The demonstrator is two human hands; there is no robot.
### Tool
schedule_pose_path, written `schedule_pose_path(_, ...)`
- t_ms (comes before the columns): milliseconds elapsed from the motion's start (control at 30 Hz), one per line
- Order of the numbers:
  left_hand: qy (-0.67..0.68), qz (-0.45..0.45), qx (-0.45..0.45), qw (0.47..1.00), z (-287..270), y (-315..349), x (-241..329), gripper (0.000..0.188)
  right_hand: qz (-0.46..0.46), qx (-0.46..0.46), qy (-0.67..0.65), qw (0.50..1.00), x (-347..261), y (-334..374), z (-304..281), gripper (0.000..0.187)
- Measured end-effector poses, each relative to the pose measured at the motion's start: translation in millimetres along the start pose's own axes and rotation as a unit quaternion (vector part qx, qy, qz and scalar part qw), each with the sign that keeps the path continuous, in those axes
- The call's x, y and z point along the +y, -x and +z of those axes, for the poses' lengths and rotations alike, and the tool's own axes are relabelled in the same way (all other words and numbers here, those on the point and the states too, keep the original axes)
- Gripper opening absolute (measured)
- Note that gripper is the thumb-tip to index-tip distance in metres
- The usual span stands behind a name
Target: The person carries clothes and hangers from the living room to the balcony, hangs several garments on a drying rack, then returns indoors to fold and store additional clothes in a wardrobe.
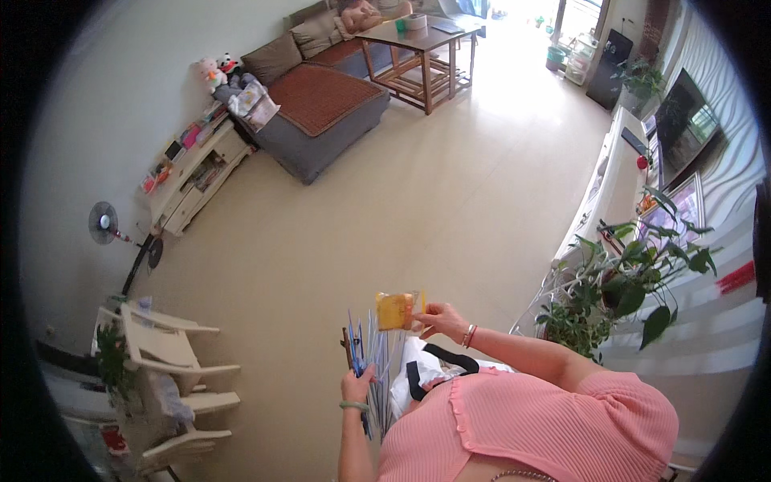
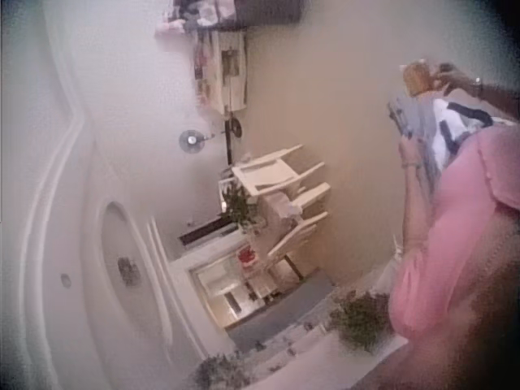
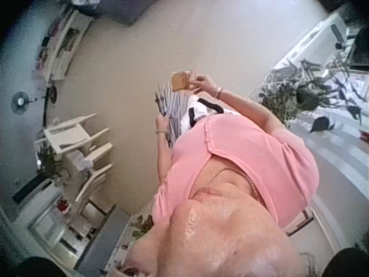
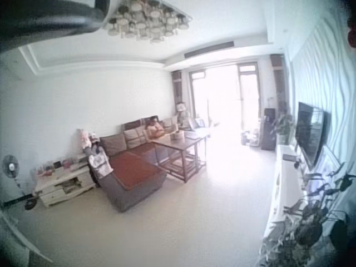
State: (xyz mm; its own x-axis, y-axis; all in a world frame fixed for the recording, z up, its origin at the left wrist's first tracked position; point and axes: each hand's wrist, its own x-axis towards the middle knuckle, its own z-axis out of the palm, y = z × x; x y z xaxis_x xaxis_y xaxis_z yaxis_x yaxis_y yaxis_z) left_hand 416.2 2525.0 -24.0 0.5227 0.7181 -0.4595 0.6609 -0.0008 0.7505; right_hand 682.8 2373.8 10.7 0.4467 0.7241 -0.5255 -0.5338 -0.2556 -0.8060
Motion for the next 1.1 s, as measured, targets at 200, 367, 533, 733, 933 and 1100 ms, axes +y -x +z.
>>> schedule_pose_path(200,-0.023,0.011,-0.075,0.997,9,-171,96,0.034,0.060,-0.005,-0.064,0.996,-94,-113,-41,0.028)
schedule_pose_path(367,-0.135,0.065,-0.131,0.980,26,-328,211,0.035,0.058,0.092,-0.107,0.988,-176,-210,-97,0.029)
schedule_pose_path(533,-0.327,0.178,-0.171,0.912,47,-453,329,0.047,0.000,0.174,-0.166,0.971,-262,-286,-139,0.032)
schedule_pose_path(733,-0.325,0.194,-0.282,0.882,86,-593,448,0.050,-0.006,0.234,-0.267,0.935,-319,-391,-199,0.027)
schedule_pose_path(933,-0.368,0.248,-0.326,0.835,131,-724,539,0.056,-0.003,0.232,-0.252,0.940,-412,-517,-274,0.028)
schedule_pose_path(1100,-0.431,0.308,-0.298,0.794,157,-814,613,0.056,-0.017,0.210,-0.219,0.953,-533,-632,-328,0.037)
